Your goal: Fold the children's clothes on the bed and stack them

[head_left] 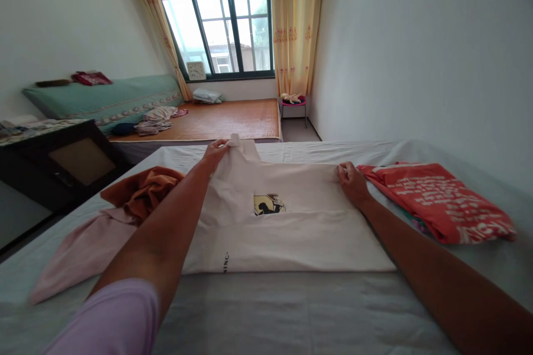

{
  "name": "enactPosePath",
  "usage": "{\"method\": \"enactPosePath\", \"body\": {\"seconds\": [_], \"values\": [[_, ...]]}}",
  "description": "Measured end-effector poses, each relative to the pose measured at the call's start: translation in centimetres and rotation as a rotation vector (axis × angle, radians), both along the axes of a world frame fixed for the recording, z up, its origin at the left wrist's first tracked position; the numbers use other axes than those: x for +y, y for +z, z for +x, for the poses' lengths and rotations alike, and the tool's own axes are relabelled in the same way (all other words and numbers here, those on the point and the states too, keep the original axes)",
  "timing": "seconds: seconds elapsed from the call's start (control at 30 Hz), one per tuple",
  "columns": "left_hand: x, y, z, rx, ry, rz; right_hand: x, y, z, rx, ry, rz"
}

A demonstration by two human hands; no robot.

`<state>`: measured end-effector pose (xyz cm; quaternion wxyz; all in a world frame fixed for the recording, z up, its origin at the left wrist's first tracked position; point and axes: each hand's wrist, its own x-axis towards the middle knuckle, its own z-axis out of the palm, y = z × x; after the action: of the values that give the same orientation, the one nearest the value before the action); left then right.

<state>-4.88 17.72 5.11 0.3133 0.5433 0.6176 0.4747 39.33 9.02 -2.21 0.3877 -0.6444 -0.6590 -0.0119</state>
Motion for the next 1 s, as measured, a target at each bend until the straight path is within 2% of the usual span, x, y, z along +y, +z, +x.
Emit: {"method": "enactPosePath", "body": {"seconds": [0.07, 0.13, 0.23, 0.33, 0.43, 0.57, 0.67, 0.73, 0.8, 0.9, 1.0], "values": [[-0.1, -0.1, -0.2, -0.125, 0.042, -0.022, 0.4, 0.0, 0.3, 0.06, -0.032, 0.019], [-0.4, -0.6, -0.5, -0.119, 0.04, -0.11, 0.8, -0.1, 0.5, 0.109, -0.023, -0.02], [-0.7, -1.4, -0.2, -0.098, 0.009, -0.194, 1.1, -0.4, 0.6, 0.176, 0.075, -0.127], [-0.5, -1.6, 0.8, -0.132, -0.055, -0.221, 1.1, -0.5, 0.6, 0.254, 0.143, -0.173], [0.0, -0.8, 1.9, -0.171, -0.083, -0.197, 0.8, 0.1, 0.3, 0.421, 0.223, -0.194], [-0.9, 2.1, 1.5, -0.299, -0.148, -0.048, -0.3, 2.0, 0.3, 0.692, 0.4, -0.184], [-4.6, 4.2, -0.8, -0.342, -0.283, 0.124, -1.7, 3.9, 1.3, 0.775, 0.498, -0.139], [-8.4, 4.5, -2.8, -0.254, -0.352, 0.148, -3.1, 5.0, 2.4, 0.745, 0.577, -0.196], [-12.6, 3.7, -4.3, -0.12, -0.408, 0.087, -4.7, 5.7, 3.6, 0.617, 0.678, -0.322], [-17.9, 1.1, -5.4, 0.087, -0.521, -0.036, -6.9, 5.5, 5.0, 0.323, 0.784, -0.515], [-20.8, -1.1, -5.3, 0.155, -0.544, -0.042, -8.5, 4.5, 5.2, 0.084, 0.719, -0.535]]}}
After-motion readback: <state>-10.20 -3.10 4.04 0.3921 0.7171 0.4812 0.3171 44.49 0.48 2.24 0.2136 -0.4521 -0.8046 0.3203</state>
